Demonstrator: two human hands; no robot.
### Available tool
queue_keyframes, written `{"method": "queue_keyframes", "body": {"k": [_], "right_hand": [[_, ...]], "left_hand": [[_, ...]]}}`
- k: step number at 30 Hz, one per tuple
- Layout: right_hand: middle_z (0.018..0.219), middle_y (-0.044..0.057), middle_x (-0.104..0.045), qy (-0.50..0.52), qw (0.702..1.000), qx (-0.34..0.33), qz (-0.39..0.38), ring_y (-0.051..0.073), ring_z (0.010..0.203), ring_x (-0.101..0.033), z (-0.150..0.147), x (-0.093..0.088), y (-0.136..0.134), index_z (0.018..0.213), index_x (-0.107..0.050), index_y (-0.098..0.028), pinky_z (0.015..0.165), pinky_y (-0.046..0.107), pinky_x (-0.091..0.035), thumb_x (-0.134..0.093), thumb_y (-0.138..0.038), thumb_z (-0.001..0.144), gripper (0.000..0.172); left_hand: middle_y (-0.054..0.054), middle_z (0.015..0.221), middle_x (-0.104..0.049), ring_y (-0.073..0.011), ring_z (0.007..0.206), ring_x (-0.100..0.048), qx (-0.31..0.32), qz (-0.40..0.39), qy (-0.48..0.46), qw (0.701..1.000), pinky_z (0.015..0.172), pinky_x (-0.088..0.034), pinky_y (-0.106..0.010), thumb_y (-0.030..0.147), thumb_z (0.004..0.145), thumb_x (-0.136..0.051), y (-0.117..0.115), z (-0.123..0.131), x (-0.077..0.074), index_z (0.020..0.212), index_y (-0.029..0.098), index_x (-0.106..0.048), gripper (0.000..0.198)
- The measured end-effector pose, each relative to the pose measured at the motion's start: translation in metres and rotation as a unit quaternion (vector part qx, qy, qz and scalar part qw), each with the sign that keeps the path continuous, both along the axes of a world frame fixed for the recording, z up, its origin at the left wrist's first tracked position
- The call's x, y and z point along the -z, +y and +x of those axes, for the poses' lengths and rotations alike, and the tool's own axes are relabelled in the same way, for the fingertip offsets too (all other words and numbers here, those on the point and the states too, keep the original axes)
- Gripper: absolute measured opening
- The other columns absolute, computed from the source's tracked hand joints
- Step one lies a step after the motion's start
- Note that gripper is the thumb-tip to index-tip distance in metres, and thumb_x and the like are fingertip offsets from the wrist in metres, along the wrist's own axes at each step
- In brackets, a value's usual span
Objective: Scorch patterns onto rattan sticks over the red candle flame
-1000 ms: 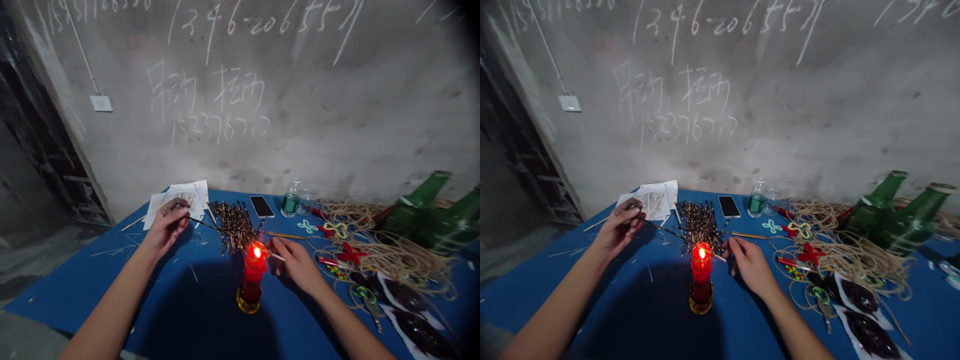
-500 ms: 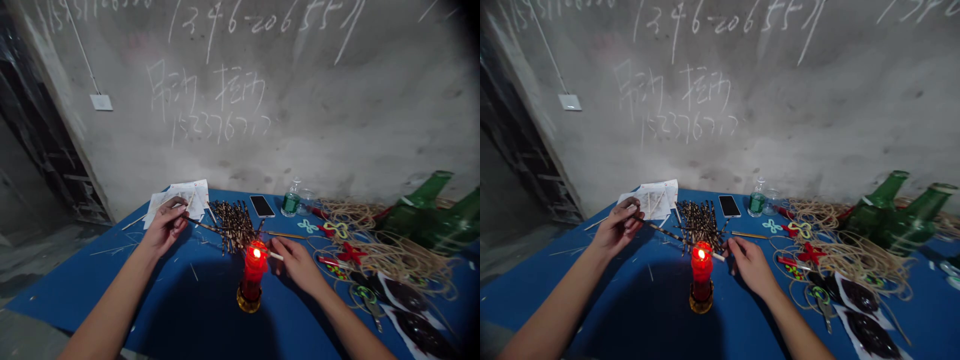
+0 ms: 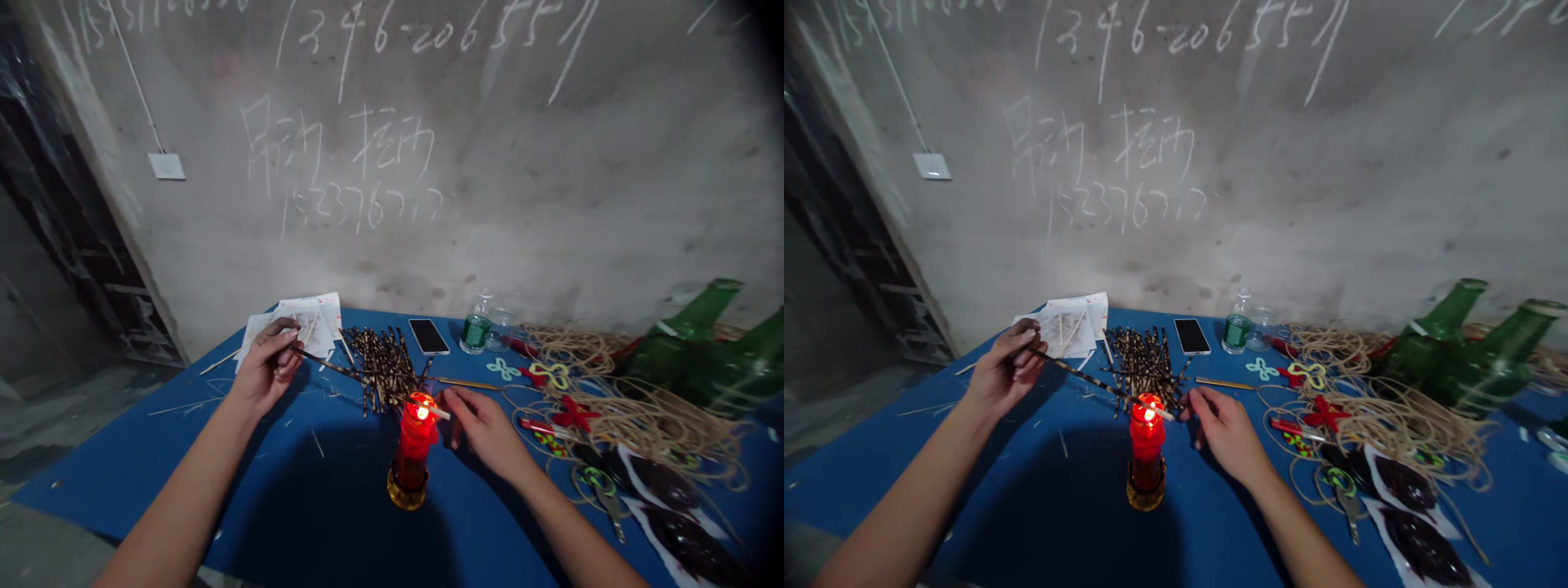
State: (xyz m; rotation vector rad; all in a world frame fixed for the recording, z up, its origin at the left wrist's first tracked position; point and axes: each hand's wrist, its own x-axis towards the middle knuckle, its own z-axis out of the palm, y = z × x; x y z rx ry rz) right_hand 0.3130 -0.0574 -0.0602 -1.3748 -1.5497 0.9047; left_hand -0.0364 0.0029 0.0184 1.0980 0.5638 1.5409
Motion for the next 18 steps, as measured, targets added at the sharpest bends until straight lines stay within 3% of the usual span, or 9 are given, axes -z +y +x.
{"method": "queue_keyframes", "body": {"k": [18], "right_hand": [[0.054,-0.002,-0.064,0.002,1.000,-0.010,0.010,0.021,0.047,-0.066,-0.0004,0.0011,0.0001,0.091,-0.070,-0.022,0.047,0.029,-0.044,-0.052,-0.067,0.101,0.050]], "left_hand": [[0.010,0.045,-0.043,-0.0018,0.035,-0.031,0.011,-0.009,0.008,1.000,0.036,-0.028,-0.011,0.024,0.074,-0.087,-0.0005,0.0023,0.0002,0.089,0.017,-0.070,0.024]]}}
